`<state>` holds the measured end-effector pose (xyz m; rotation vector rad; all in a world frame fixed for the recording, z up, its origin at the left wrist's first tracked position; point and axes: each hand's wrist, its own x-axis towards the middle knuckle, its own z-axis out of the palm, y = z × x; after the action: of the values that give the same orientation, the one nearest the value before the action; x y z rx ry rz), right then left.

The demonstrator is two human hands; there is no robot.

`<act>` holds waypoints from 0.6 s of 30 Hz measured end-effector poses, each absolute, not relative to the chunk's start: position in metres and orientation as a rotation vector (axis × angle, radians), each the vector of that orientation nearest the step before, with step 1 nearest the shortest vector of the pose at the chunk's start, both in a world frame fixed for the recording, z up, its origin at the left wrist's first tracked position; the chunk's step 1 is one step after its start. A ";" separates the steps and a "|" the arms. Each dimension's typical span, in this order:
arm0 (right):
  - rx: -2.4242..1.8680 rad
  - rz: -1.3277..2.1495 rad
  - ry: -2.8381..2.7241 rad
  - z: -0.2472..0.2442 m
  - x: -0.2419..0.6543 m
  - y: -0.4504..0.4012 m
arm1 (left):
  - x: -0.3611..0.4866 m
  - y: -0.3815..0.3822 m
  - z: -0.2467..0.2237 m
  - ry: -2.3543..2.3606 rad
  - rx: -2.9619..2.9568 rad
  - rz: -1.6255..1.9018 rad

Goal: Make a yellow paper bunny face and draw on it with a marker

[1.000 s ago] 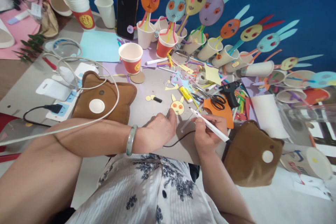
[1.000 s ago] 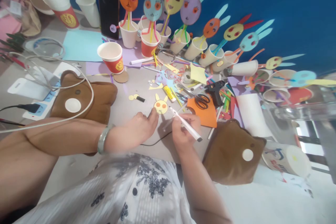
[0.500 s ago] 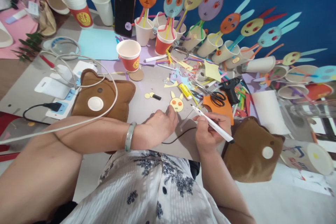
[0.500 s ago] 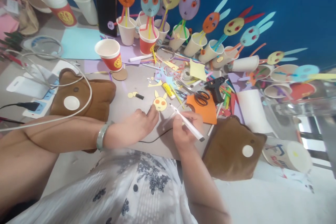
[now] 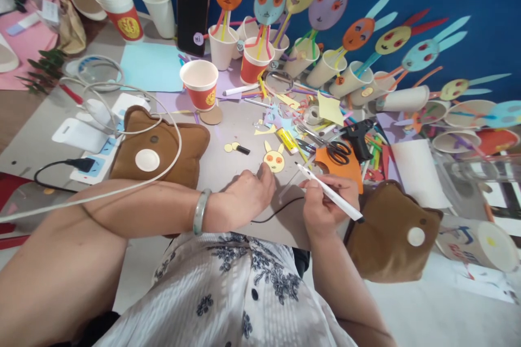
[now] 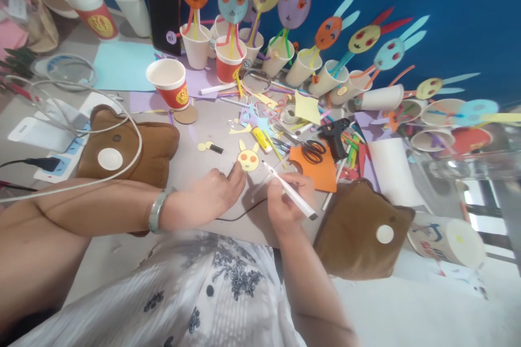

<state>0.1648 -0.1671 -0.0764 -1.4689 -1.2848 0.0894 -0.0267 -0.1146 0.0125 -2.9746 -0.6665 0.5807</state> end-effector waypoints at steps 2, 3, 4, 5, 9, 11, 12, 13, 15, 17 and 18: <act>-1.479 0.099 -1.280 -0.075 0.164 -0.167 | -0.027 -0.115 0.012 -0.670 -2.974 0.565; -1.483 0.102 -1.275 -0.075 0.164 -0.167 | -0.027 -0.115 0.011 -0.673 -2.973 0.553; -1.484 0.101 -1.271 -0.075 0.164 -0.167 | -0.027 -0.115 0.011 -0.674 -2.970 0.546; -1.485 0.097 -1.270 -0.074 0.164 -0.167 | -0.027 -0.115 0.010 -0.670 -2.968 0.543; -1.477 0.076 -1.284 -0.075 0.165 -0.167 | -0.029 -0.115 0.011 -0.655 -2.970 0.531; -1.472 0.071 -1.288 -0.076 0.166 -0.167 | -0.029 -0.115 0.009 -0.668 -2.975 0.514; -1.473 0.065 -1.287 -0.077 0.166 -0.166 | -0.028 -0.116 0.008 -0.677 -2.974 0.508; -1.477 0.058 -1.285 -0.077 0.167 -0.166 | -0.028 -0.116 0.006 -0.684 -2.971 0.505; -1.481 0.045 -1.284 -0.077 0.167 -0.165 | -0.026 -0.118 0.001 -0.697 -2.963 0.501; -1.483 0.042 -1.291 -0.076 0.166 -0.165 | -0.025 -0.119 -0.004 -0.724 -2.958 0.480; -1.485 0.040 -1.298 -0.075 0.166 -0.165 | -0.024 -0.119 -0.005 -0.736 -2.959 0.471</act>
<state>0.1659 -0.1647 -0.0749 -1.4849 -1.2979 0.0397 -0.0242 -0.1190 -0.0054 -2.9590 -0.7357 0.4715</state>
